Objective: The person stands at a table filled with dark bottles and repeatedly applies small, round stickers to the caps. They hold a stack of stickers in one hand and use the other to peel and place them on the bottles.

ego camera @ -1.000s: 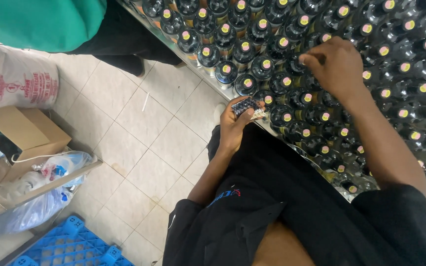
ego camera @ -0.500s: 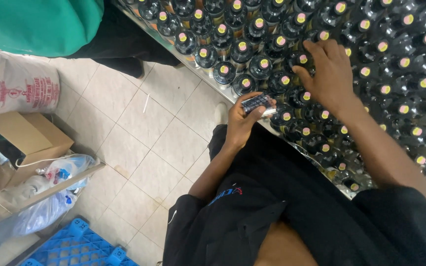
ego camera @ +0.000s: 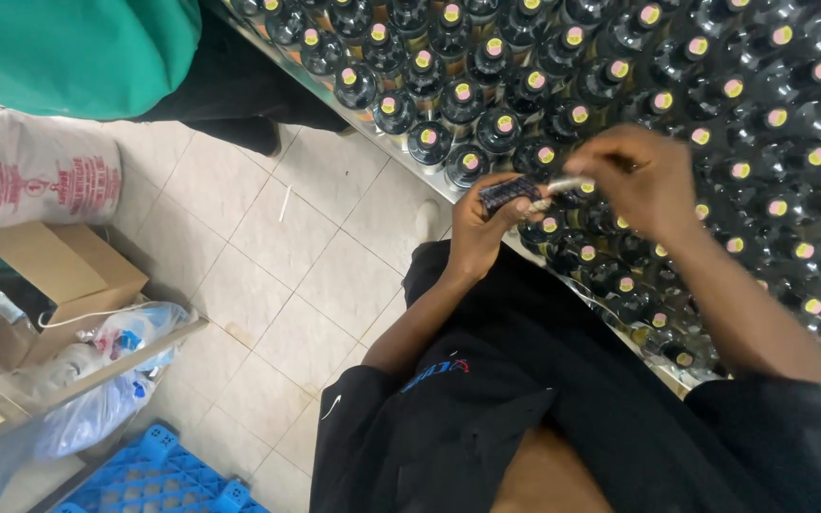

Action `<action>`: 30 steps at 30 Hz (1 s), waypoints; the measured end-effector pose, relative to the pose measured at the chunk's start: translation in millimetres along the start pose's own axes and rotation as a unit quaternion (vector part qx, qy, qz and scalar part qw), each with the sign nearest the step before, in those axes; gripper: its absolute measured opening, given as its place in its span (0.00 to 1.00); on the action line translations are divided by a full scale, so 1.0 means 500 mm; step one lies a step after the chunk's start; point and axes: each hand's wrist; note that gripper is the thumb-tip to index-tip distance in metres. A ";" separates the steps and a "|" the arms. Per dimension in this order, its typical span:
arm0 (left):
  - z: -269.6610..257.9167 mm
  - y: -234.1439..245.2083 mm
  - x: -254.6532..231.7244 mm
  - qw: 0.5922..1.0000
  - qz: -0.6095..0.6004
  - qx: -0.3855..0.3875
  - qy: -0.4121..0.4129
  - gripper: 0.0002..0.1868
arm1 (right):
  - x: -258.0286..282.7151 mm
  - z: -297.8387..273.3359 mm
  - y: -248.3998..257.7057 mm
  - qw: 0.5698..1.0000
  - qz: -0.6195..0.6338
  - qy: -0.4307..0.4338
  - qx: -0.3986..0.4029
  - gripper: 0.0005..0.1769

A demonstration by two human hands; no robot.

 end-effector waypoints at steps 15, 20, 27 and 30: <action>-0.015 0.042 -0.046 0.997 0.007 -0.075 0.030 0.23 | -0.209 0.179 0.157 0.926 -0.373 -0.049 -0.004 0.48; -0.016 0.039 -0.051 0.997 0.002 -0.069 0.038 0.23 | -0.280 0.178 0.165 0.912 -0.408 -0.023 0.004 0.46; -0.012 0.026 -0.071 0.998 -0.025 -0.032 0.038 0.21 | -0.285 0.195 0.146 0.913 -0.408 -0.004 0.013 0.30; -0.011 0.026 -0.067 0.999 -0.016 -0.014 0.024 0.20 | -0.232 0.204 0.130 0.919 -0.391 -0.012 0.050 0.38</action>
Point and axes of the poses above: each hand's wrist, its own z-axis towards the middle knuckle, its own y-axis out of the back of the hand, x = y × z, and after that the axes turned 1 degree about -x, right-handed
